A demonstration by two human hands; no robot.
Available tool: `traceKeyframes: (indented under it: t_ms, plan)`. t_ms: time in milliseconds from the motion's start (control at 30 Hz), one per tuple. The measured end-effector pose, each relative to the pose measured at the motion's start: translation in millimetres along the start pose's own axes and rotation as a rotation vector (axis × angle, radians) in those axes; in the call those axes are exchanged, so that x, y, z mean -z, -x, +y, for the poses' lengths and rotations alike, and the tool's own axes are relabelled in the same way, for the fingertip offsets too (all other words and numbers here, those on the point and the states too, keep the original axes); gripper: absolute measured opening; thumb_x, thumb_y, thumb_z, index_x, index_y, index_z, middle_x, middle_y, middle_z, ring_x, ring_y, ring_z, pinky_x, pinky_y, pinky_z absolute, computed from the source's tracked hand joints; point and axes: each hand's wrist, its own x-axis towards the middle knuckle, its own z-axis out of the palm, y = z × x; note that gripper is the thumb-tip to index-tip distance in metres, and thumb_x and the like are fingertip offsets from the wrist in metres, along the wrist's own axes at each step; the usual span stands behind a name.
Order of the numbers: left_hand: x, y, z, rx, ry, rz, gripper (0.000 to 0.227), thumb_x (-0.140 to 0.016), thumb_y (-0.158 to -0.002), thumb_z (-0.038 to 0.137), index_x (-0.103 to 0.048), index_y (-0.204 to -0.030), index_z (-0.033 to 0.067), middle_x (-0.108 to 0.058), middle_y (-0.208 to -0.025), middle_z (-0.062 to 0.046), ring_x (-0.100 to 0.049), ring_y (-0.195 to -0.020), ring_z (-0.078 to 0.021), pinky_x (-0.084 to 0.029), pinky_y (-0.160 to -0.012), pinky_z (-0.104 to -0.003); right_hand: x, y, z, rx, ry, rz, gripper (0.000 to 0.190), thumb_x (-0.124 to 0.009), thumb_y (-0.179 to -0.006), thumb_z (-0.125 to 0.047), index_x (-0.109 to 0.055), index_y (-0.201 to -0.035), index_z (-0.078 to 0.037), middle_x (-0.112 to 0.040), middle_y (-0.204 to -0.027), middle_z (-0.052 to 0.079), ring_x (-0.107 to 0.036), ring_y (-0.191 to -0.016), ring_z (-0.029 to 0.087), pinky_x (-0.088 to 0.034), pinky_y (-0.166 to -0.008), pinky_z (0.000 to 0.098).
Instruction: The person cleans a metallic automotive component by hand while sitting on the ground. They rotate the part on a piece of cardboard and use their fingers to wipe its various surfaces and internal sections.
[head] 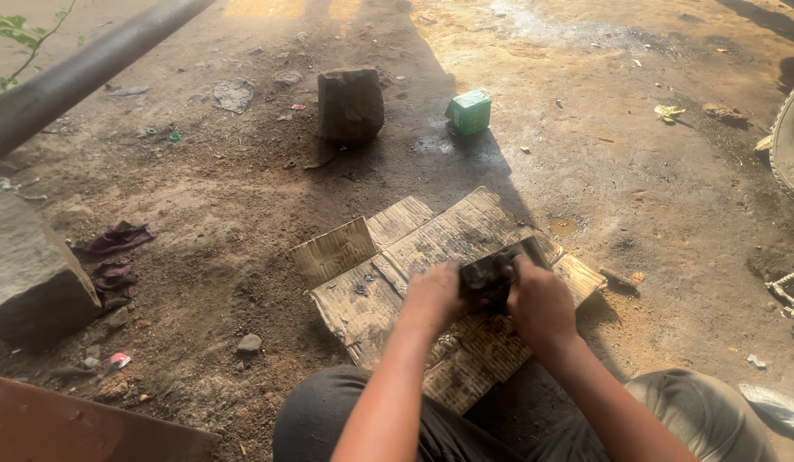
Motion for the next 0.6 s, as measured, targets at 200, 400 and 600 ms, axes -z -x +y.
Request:
traceKeyframes:
  t_ms: [200, 400, 600]
  plan:
    - [-33.7, -6.4, 21.5, -0.036, -0.147, 0.156, 0.054, -0.078, -0.083, 0.036, -0.058, -0.118, -0.0002, -0.069, -0.101, -0.013, -0.068, -0.098, -0.0278, -0.048, -0.093, -0.049, 2.4, -4.1, -1.2, -0.088, 0.075, 0.007, 0.015, -0.062, -0.091, -0.009, -0.070, -0.102, -0.006, -0.073, -0.072, 0.019, -0.071, -0.065, 0.036, -0.056, -0.061, 0.0489]
    - [-29.2, -0.9, 24.2, -0.019, -0.100, 0.123, 0.062, -0.073, -0.089, 0.054, -0.059, -0.116, -0.0004, -0.070, -0.095, -0.010, -0.069, -0.088, -0.0234, -0.048, -0.093, -0.046, 14.0, -26.4, 9.2, 0.058, 0.226, -0.171, 0.015, -0.055, -0.101, -0.015, -0.067, -0.096, -0.007, -0.070, -0.065, 0.009, -0.067, -0.044, 0.018, -0.051, -0.038, 0.0331]
    - [-38.7, -0.2, 24.8, -0.091, -0.115, 0.215, 0.058, -0.077, -0.086, 0.048, -0.061, -0.114, 0.0013, -0.071, -0.099, -0.009, -0.069, -0.093, -0.0233, -0.045, -0.096, -0.050, 9.7, -16.7, 15.8, 0.089, 0.350, -0.075, 0.027, -0.055, -0.105, -0.021, -0.069, -0.087, -0.007, -0.069, -0.059, 0.008, -0.055, -0.039, 0.012, -0.043, -0.035, 0.0317]
